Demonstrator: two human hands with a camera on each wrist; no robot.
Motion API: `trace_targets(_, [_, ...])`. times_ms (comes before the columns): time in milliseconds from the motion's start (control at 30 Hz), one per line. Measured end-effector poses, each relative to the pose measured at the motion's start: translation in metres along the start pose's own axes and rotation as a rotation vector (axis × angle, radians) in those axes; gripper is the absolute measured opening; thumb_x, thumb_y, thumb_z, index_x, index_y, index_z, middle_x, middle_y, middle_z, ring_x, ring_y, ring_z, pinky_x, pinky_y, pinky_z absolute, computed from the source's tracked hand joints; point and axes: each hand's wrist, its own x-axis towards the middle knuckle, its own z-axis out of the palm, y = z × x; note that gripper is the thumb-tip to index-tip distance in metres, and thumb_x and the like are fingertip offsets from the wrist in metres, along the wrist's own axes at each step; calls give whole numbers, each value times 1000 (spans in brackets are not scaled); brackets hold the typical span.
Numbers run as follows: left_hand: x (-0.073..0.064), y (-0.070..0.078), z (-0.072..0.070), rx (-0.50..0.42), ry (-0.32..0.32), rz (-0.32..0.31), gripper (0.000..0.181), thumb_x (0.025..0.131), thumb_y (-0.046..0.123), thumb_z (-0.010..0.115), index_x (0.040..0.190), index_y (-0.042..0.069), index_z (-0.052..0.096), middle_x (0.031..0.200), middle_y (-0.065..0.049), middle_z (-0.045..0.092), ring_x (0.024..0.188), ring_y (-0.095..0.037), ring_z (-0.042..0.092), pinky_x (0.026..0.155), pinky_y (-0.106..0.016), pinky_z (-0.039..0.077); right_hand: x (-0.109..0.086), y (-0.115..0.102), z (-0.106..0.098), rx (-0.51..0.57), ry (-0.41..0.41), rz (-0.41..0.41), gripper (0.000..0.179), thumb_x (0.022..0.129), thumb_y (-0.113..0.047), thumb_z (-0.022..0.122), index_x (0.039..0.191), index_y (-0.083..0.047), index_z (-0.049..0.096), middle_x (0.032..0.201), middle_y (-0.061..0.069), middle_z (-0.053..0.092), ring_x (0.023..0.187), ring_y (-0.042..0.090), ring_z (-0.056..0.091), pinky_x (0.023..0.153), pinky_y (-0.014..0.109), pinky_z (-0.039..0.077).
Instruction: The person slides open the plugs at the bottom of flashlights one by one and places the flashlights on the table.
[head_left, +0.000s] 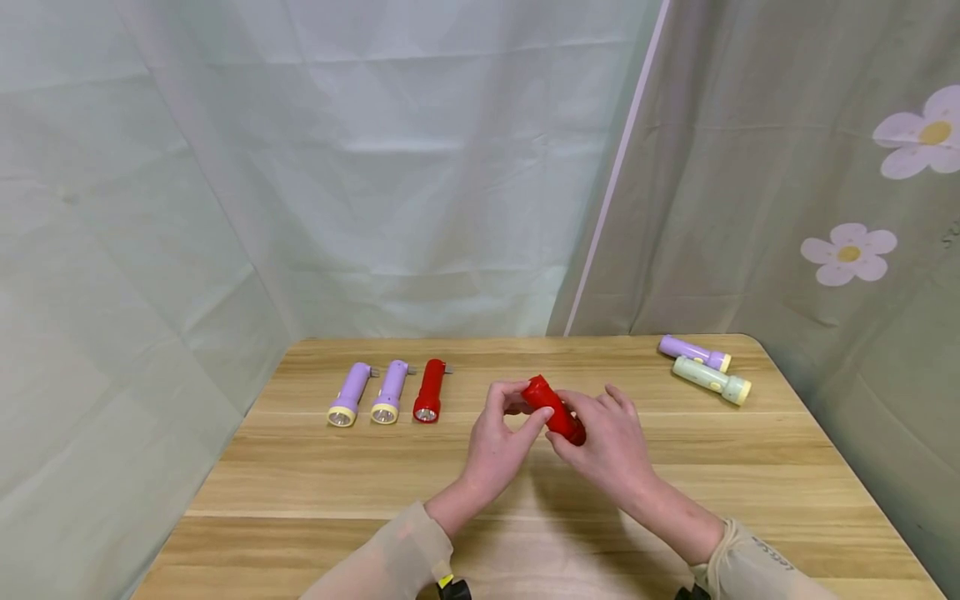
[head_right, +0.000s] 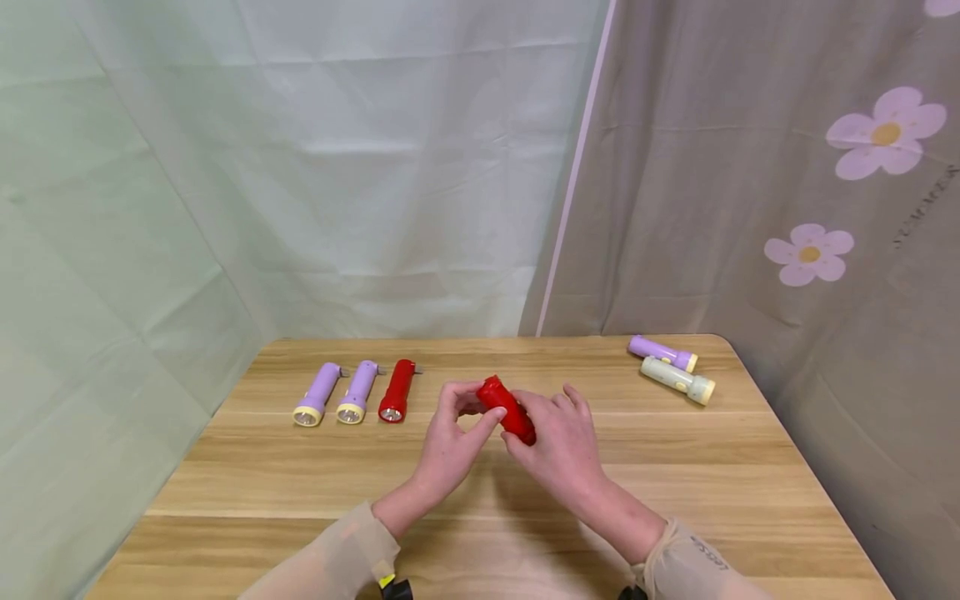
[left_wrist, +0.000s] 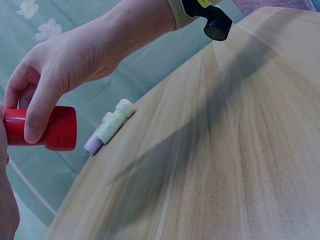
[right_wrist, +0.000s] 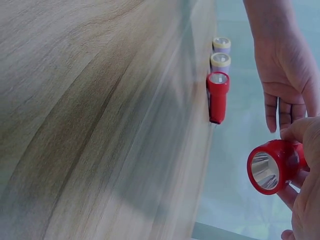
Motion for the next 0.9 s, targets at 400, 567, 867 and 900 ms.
trace_targets(400, [0, 1, -1, -56, -13, -22, 48, 96, 39, 72, 134, 21, 47, 127, 4, 64, 126, -22, 55, 97, -53, 50, 2, 0, 0, -14, 8, -17, 51, 75, -22, 90, 120, -13, 70, 96, -3, 74, 84, 20, 66, 111, 60, 31])
trace_targets(567, [0, 1, -1, -58, -14, -40, 49, 96, 41, 72, 133, 22, 47, 127, 5, 63, 126, -21, 54, 97, -51, 51, 2, -1, 0, -16, 9, -24, 50, 75, -22, 90, 120, -13, 70, 97, -3, 74, 84, 20, 66, 112, 59, 31])
trace_targets(867, [0, 1, -2, -95, -16, -43, 45, 96, 37, 73, 130, 22, 49, 126, 6, 64, 127, -22, 54, 98, -53, 50, 1, -1, 1, -14, 18, -41, 51, 74, -21, 91, 120, -12, 71, 97, -3, 74, 82, 19, 65, 112, 59, 31])
trace_targets(900, [0, 1, -2, -98, -15, -47, 45, 96, 36, 74, 130, 22, 49, 126, 6, 64, 127, -22, 54, 98, -54, 49, 1, -1, 1, -15, 19, -44, 51, 74, -20, 91, 120, -12, 71, 97, -2, 74, 82, 19, 64, 112, 59, 31])
